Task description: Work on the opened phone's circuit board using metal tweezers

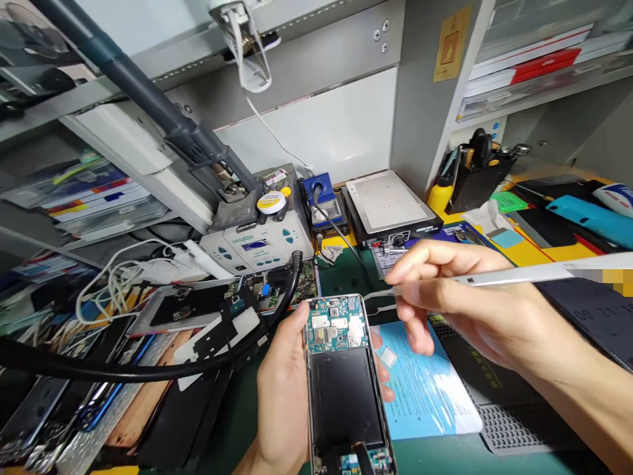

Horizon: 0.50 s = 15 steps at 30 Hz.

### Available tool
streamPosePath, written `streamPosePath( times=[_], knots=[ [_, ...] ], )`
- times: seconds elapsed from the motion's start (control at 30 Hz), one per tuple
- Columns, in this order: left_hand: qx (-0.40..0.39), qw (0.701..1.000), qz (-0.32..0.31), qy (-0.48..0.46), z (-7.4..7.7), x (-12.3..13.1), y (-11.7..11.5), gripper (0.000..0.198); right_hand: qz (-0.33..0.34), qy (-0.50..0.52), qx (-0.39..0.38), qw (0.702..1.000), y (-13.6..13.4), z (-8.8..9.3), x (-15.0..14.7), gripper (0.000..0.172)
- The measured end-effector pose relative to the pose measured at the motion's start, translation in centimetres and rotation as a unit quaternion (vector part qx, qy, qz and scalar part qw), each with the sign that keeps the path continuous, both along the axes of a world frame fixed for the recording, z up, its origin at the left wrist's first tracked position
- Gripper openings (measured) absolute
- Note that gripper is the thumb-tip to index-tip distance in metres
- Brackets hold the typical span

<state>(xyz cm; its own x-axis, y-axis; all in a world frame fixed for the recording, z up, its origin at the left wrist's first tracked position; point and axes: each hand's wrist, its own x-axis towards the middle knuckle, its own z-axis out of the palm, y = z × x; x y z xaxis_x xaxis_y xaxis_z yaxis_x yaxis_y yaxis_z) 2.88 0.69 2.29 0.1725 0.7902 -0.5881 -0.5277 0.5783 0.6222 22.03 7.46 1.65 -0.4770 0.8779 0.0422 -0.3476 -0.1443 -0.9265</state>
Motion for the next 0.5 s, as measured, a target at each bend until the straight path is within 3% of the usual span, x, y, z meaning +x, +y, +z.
streamPosePath(
  times=[0.07,0.27,0.37,0.5],
  knots=[
    [0.022,0.999,0.031,-0.004,-0.2,-0.2,0.2,0.074,0.028,-0.019,-0.001,0.999,-0.4,0.0,0.0,0.006],
    [0.052,0.969,0.241,0.014,-1.0,-0.5,0.0,0.038,0.096,-0.086,-0.046,0.991,-2.0,-0.1,-1.4,0.024],
    [0.041,0.965,0.258,0.022,-1.1,-0.4,-0.1,0.038,0.042,-0.123,-0.010,0.991,-3.1,-0.2,-2.5,0.023],
    [0.074,0.967,0.242,-0.010,-1.0,-0.2,-0.3,0.045,-0.074,-0.245,0.147,0.955,-4.4,-0.7,-3.2,0.018]
  ],
)
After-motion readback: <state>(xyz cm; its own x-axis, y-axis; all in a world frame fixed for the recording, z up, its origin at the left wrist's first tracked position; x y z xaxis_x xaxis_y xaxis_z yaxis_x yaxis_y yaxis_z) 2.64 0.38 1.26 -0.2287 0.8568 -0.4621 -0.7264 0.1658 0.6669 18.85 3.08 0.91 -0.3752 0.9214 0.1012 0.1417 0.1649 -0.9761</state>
